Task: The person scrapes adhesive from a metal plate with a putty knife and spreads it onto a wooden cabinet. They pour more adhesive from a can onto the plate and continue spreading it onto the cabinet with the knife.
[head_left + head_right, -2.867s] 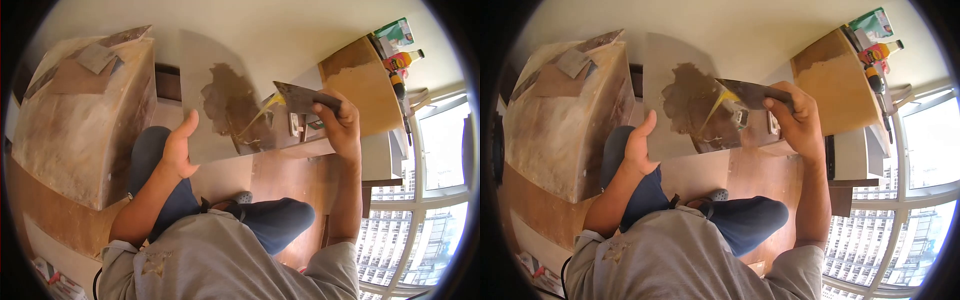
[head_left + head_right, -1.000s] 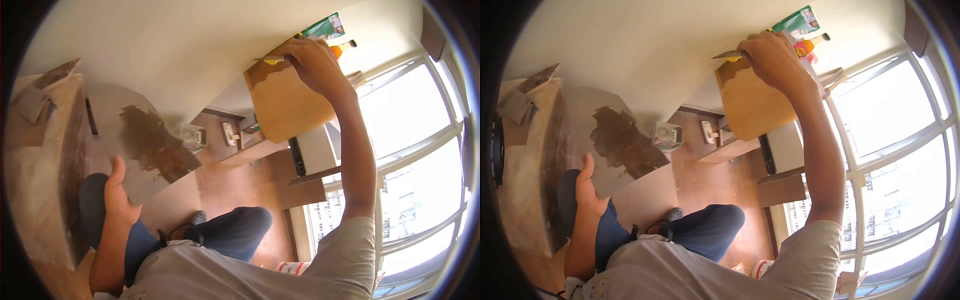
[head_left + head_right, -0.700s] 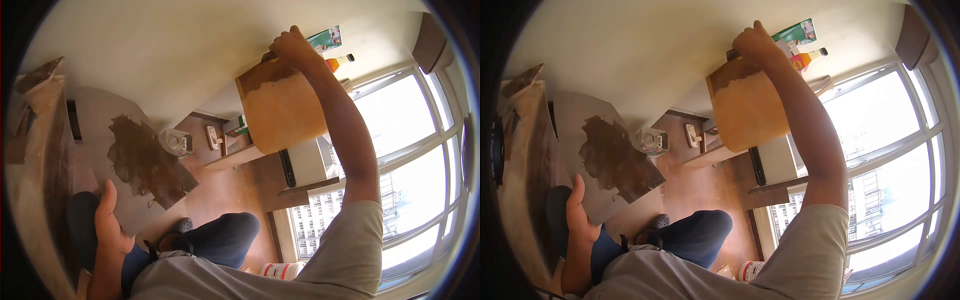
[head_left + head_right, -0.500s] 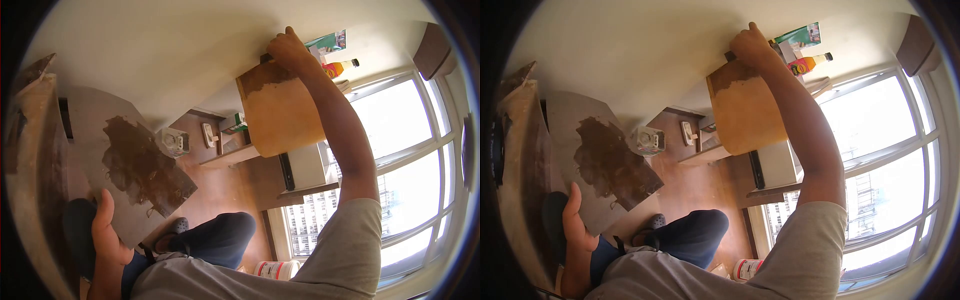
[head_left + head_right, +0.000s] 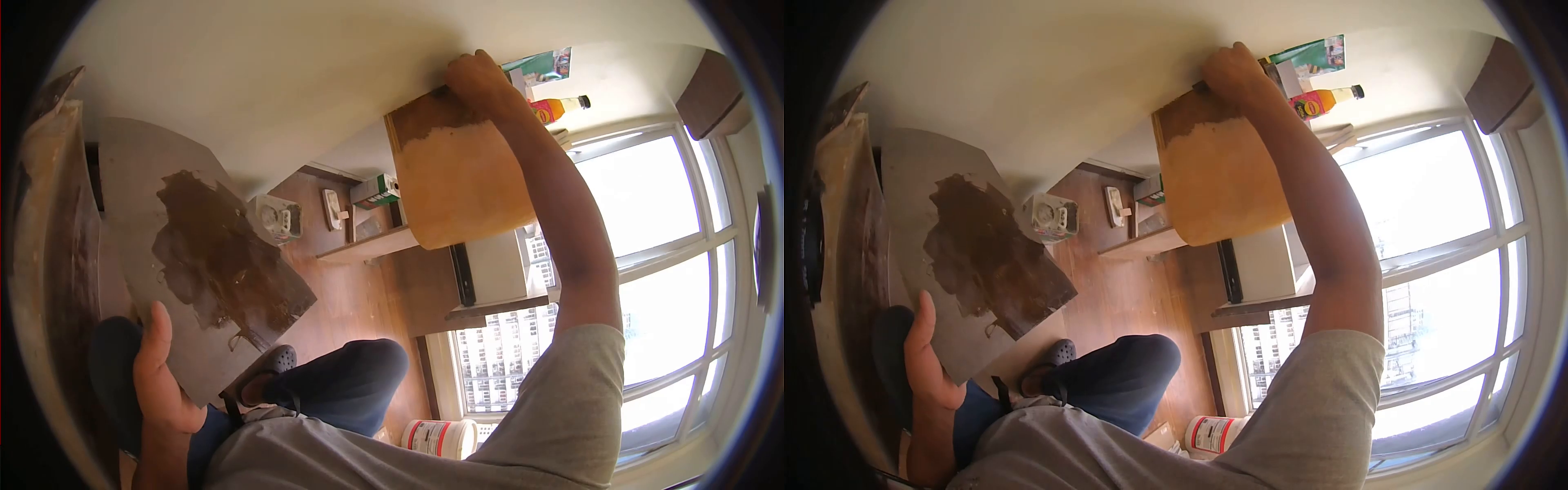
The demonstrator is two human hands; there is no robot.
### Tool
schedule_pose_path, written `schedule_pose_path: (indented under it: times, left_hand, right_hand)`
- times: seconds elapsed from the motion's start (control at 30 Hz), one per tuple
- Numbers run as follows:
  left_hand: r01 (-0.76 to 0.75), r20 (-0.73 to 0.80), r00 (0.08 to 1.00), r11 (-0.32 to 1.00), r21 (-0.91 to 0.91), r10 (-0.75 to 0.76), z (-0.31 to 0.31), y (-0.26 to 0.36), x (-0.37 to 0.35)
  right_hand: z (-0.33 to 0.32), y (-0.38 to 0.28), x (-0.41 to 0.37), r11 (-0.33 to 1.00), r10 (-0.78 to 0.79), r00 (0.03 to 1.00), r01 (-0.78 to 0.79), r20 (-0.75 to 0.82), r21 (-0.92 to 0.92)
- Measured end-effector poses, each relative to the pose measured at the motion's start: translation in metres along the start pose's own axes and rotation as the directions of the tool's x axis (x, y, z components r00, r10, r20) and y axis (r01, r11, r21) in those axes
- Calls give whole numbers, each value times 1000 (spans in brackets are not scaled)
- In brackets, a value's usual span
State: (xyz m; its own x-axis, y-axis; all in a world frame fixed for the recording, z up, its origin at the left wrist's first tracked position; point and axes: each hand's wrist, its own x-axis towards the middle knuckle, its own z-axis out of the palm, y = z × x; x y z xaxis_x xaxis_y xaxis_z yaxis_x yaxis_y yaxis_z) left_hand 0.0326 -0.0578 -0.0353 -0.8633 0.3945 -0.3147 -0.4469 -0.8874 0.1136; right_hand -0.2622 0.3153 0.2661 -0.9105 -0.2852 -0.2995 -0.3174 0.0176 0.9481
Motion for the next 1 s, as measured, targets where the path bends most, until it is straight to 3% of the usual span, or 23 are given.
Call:
schedule_pose_path:
  times: [0.23,0.4,0.63,0.83,0.9,1.0]
  left_hand:
    - [-22,39,999,1000,-17,23,5,-1,-2]
    - [1,59,998,999,-36,1,4,0,0]
    - [-20,23,1000,1000,-17,20,6,-2,1]
    - [-11,22,1000,999,-31,12,4,-1,1]
    - [-7,28,1000,999,-37,8,4,0,1]
    - [-17,19,1000,999,-33,17,5,1,1]
  right_hand:
    - [-33,13,-10,993,-28,998,21,61,118]
    - [-10,7,3,1000,-15,999,16,-38,23]
    - [4,-1,7,999,-19,989,27,-145,47]
    - [-5,-8,-20,999,-50,998,49,46,14]
    - [-15,-15,-35,988,-66,998,62,20,140]
    - [-59,-11,-67,990,-79,993,88,-85,109]
